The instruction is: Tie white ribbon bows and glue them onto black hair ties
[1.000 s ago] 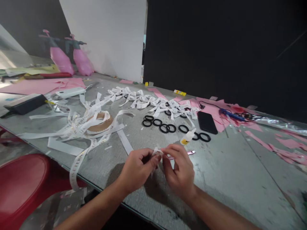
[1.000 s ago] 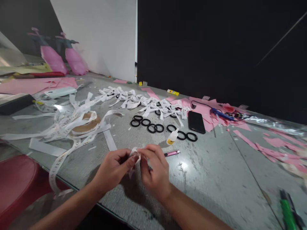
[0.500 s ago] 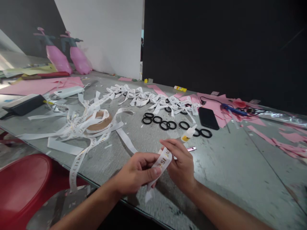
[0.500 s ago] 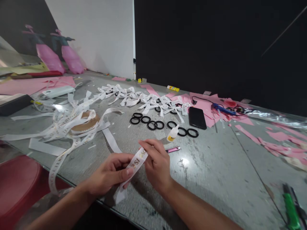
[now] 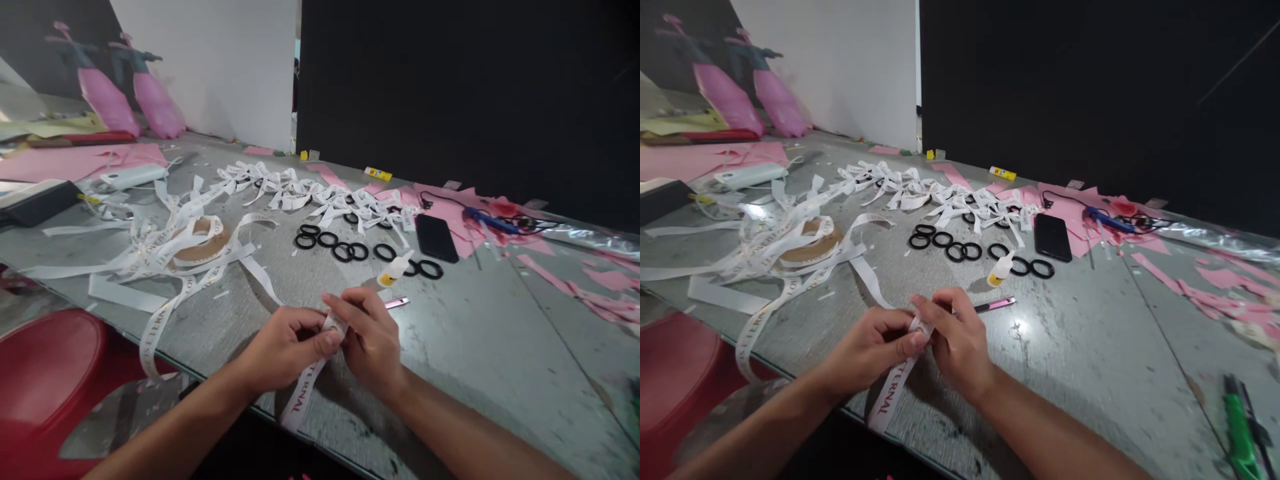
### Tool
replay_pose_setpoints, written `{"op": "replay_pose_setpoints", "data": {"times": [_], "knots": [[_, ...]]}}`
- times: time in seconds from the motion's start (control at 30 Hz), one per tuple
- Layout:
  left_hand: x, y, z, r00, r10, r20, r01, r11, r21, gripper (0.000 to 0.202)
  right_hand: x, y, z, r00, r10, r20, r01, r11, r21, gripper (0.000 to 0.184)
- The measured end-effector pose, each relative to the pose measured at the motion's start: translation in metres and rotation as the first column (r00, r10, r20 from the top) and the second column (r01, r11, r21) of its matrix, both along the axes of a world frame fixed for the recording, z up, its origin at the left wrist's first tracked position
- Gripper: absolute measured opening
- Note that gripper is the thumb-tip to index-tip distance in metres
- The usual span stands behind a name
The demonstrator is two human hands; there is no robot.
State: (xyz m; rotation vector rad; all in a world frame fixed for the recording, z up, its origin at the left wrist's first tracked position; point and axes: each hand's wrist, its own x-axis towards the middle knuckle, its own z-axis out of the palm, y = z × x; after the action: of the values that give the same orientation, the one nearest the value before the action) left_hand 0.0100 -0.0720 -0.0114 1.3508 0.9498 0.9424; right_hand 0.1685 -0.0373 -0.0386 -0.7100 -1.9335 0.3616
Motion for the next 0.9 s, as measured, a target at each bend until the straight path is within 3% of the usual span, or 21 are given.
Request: {"op": "replay_pose_setpoints", "data": {"times": [0.23, 0.43, 0.6, 0.9], "knots": [[-0.002, -0.002, -0.003, 0.990, -0.020, 0.143, 0.026, 0.999, -0.045, 0.025, -0.002, 0.002, 0.005, 0.989, -0.128, -0.070, 0.117, 0.983, -0.145, 0.016], [-0.003, -0.002, -0.001, 0.985, 0.117, 0.130, -0.106, 0.990, -0.088, 0.026, -0.003, -0.001, 0.010, 0.997, -0.054, -0.053, 0.047, 0.992, -0.115, 0.015], [-0.001, -0.001, 0.001, 0.950, 0.309, 0.055, -0.312, 0.948, 0.069, 0.022, -0.003, -0.002, 0.011, 0.999, -0.004, -0.044, -0.003, 0.989, -0.146, 0.012], [0.000, 0.002, -0.002, 0.946, 0.316, 0.066, -0.319, 0.947, 0.040, 0.024, -0.004, -0.002, 0.011, 0.990, 0.134, -0.048, -0.141, 0.967, -0.212, 0.021]]}}
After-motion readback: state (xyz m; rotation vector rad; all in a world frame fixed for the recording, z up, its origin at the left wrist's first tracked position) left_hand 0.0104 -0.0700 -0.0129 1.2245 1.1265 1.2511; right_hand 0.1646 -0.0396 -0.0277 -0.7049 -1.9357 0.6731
